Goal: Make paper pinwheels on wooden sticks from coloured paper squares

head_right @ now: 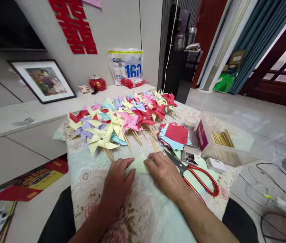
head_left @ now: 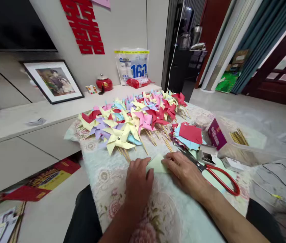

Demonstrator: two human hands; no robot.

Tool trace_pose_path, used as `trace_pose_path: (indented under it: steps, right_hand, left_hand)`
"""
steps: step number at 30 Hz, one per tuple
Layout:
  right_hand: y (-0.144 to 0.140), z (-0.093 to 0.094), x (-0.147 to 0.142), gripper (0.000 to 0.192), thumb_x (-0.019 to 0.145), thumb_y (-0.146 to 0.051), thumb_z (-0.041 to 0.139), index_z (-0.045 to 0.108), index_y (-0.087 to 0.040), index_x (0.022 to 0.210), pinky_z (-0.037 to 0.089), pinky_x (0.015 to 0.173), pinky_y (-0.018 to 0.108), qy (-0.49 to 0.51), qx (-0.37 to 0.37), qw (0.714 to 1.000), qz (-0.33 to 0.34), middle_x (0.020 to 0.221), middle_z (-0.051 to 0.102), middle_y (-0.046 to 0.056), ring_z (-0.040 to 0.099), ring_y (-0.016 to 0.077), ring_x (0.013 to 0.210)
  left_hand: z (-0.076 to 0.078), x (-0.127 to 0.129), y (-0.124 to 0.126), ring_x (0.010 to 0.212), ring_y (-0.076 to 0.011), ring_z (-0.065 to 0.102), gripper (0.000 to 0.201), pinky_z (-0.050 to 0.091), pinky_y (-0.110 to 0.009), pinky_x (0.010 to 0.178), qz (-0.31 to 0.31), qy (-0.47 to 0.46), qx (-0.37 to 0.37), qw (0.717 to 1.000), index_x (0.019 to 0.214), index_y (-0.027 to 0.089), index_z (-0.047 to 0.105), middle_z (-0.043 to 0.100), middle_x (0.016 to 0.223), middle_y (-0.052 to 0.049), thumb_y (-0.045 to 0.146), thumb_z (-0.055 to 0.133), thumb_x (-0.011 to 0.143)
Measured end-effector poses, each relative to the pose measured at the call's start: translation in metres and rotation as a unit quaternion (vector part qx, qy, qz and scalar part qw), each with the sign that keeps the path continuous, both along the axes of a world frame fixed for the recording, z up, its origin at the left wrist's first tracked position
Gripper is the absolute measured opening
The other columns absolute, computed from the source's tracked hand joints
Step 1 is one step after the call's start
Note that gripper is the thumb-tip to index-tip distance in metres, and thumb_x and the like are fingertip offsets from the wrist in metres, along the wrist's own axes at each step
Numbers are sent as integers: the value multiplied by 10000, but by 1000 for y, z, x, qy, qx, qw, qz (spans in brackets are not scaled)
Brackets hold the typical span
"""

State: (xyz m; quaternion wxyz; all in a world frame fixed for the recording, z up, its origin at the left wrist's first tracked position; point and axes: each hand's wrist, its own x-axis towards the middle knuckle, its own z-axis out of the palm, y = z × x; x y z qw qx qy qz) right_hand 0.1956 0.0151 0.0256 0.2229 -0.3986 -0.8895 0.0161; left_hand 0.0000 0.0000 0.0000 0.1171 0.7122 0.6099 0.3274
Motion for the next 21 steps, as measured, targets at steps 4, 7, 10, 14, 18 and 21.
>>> trace_pose_path:
  steps: [4,7,10,14,18,21]
  right_hand:
    - [-2,-2,0,212,983,-87,491,657,-171,1083,455,845,383,-33,-16,999,9,1100,631,112,543,238,973]
    - [-3,0,0,221,995,-112,502,654,-191,1135,435,821,364,-55,-43,998,5,1077,634,94,541,228,960]
    - [-4,2,0,226,1011,-152,508,644,-207,1184,414,811,354,-69,-59,996,-1,1051,640,76,543,217,950]
    - [-5,5,-2,230,1011,-164,524,639,-220,1201,398,790,348,-94,-67,993,-7,1035,651,57,555,213,933]
    - [-5,8,-5,229,1004,-150,536,646,-218,1193,395,798,342,-105,-74,992,-10,1046,653,54,565,207,950]
    - [-6,8,-6,217,1006,-168,543,648,-216,1189,395,798,337,-104,-75,992,-10,1039,653,54,567,203,947]
  left_hand:
    - [2,-1,0,939,-298,590,289,521,-501,855,-3,5,7,1000,1102,147,680,675,960,-83,81,596,833]
    - [1,-2,0,939,-290,594,311,529,-492,850,-8,5,19,1000,1112,156,680,666,966,-80,71,594,825]
    - [0,-1,-1,956,-279,604,347,538,-470,846,-14,3,44,999,1127,160,680,643,1003,-89,48,571,817]
    - [-2,0,-3,974,-274,612,376,537,-452,826,-16,22,85,996,1119,158,686,610,1101,-124,22,536,803]
    - [1,1,-8,1051,-319,593,335,496,-499,832,-31,80,110,990,1100,205,701,618,1200,-135,66,549,836]
    - [2,3,-13,1163,-348,557,267,449,-533,901,-63,104,123,985,1088,211,696,656,1234,-114,123,561,874]
